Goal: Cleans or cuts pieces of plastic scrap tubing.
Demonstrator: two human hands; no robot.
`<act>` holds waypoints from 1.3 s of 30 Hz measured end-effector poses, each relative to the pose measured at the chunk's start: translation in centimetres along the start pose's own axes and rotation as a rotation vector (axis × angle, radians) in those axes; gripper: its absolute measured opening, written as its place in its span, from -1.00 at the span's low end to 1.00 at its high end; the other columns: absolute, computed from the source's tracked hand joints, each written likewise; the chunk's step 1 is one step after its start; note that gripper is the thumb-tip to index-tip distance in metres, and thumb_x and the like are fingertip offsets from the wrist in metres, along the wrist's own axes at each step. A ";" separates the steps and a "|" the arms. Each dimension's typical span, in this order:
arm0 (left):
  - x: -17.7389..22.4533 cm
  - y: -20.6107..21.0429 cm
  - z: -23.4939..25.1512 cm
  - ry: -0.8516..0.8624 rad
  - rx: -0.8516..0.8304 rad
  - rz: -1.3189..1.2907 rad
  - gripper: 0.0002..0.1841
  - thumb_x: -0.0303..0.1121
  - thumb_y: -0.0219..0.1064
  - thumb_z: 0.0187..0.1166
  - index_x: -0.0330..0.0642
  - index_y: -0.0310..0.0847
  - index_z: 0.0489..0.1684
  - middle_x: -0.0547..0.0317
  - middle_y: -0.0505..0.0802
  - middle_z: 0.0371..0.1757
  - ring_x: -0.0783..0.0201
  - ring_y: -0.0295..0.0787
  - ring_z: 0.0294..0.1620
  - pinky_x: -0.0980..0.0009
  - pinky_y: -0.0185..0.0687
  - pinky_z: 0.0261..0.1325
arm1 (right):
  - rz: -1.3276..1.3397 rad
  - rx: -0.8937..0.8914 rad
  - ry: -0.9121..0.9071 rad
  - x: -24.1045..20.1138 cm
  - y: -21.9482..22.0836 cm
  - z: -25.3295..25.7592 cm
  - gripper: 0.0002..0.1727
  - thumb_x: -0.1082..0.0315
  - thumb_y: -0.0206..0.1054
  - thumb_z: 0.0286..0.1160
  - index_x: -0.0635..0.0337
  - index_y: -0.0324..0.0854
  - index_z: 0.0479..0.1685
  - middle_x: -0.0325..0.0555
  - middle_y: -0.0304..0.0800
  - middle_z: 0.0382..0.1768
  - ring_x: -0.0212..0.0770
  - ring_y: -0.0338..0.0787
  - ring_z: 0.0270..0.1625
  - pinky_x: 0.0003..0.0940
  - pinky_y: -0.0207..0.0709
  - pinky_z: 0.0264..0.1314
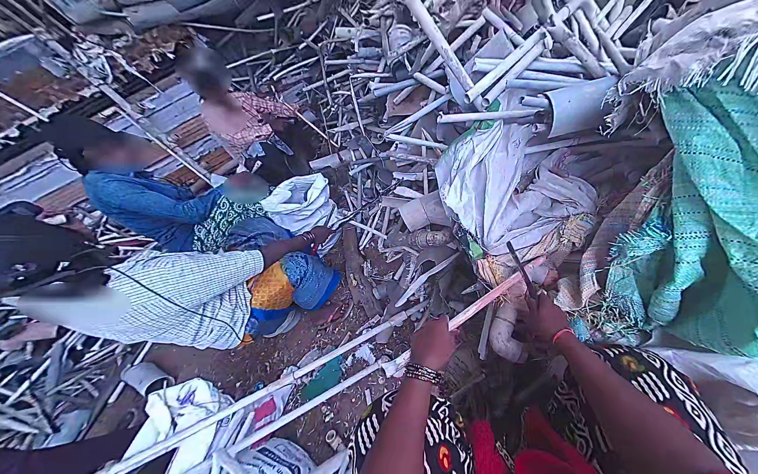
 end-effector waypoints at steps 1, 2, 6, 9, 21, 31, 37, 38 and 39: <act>-0.1 0.0 0.1 -0.005 0.004 0.007 -0.48 -0.03 0.11 0.86 -0.25 0.51 0.55 -0.29 0.78 0.37 -0.21 0.70 0.47 -0.20 0.54 0.47 | 0.050 0.005 -0.005 -0.1 0.5 -0.1 -0.35 -0.06 -0.12 0.94 0.37 0.39 0.57 0.39 0.73 0.28 0.31 0.74 0.38 0.24 0.52 0.43; -0.2 0.0 0.3 -0.010 0.002 0.004 -0.48 -0.03 0.09 0.87 -0.24 0.51 0.57 -0.28 0.77 0.38 -0.21 0.69 0.48 -0.20 0.54 0.49 | 0.086 -0.010 -0.028 -0.8 1.4 -0.5 -0.36 -0.04 -0.10 0.94 0.38 0.39 0.55 0.40 0.74 0.24 0.31 0.75 0.36 0.23 0.52 0.43; -0.3 -0.1 1.2 -0.025 0.007 0.005 -0.48 -0.07 0.10 0.88 -0.22 0.49 0.63 -0.28 0.75 0.44 -0.21 0.65 0.53 -0.20 0.49 0.54 | -0.106 -0.201 -0.213 -5.1 5.2 -5.4 -0.38 -0.07 -0.12 0.93 0.28 0.33 0.60 0.32 0.77 0.19 0.27 0.79 0.33 0.22 0.58 0.36; -0.5 -0.2 1.0 -0.044 0.038 0.015 -0.53 -0.11 0.14 0.85 -0.16 0.51 0.61 -0.23 0.76 0.44 -0.18 0.66 0.53 -0.19 0.51 0.53 | -0.244 -0.252 -0.276 -6.2 5.4 -7.3 -0.35 -0.12 -0.14 0.92 0.25 0.32 0.61 0.32 0.78 0.18 0.30 0.79 0.32 0.27 0.60 0.32; -0.1 -0.3 0.7 -0.046 0.097 0.028 -0.55 -0.15 0.23 0.80 -0.12 0.56 0.57 -0.22 0.79 0.39 -0.19 0.69 0.49 -0.18 0.54 0.49 | -0.160 -0.192 -0.181 -5.0 4.2 -5.3 -0.40 -0.06 -0.14 0.93 0.27 0.31 0.59 0.31 0.77 0.21 0.26 0.78 0.35 0.20 0.59 0.36; 0.1 0.3 0.2 -0.064 0.056 0.033 -0.50 -0.02 0.11 0.86 -0.16 0.57 0.56 -0.24 0.78 0.41 -0.21 0.69 0.49 -0.25 0.49 0.51 | 0.006 -0.124 -0.104 -1.6 1.4 -0.4 -0.36 -0.10 -0.12 0.93 0.32 0.39 0.53 0.35 0.74 0.23 0.27 0.75 0.36 0.25 0.54 0.40; -0.1 0.7 -0.4 -0.082 0.038 0.043 -0.43 0.08 -0.05 0.90 -0.12 0.51 0.61 -0.24 0.76 0.44 -0.21 0.69 0.50 -0.23 0.54 0.48 | 0.034 -0.070 -0.042 -1.4 -0.2 0.6 -0.36 -0.12 -0.07 0.89 0.31 0.53 0.43 0.33 0.74 0.27 0.26 0.72 0.39 0.28 0.49 0.42; 0.1 0.7 -0.6 -0.070 0.036 0.042 -0.43 0.08 -0.06 0.90 -0.13 0.53 0.59 -0.24 0.77 0.43 -0.21 0.69 0.49 -0.22 0.56 0.47 | -0.017 -0.061 -0.043 -1.6 -0.8 0.8 -0.36 -0.11 -0.08 0.90 0.31 0.50 0.46 0.33 0.73 0.31 0.27 0.71 0.43 0.28 0.49 0.43; 0.3 0.6 -0.7 -0.061 0.037 0.042 -0.43 0.09 -0.06 0.90 -0.13 0.55 0.57 -0.24 0.78 0.40 -0.20 0.70 0.48 -0.21 0.56 0.46 | -0.073 -0.056 -0.053 -2.0 -1.3 0.9 -0.35 -0.10 -0.10 0.90 0.31 0.47 0.49 0.33 0.71 0.33 0.27 0.71 0.45 0.28 0.50 0.44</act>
Point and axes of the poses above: each hand's wrist, its own z-axis towards the middle knuckle, its own y-axis out of the palm, x = y × z, the point moved 7 cm from there along z, towards the middle knuckle
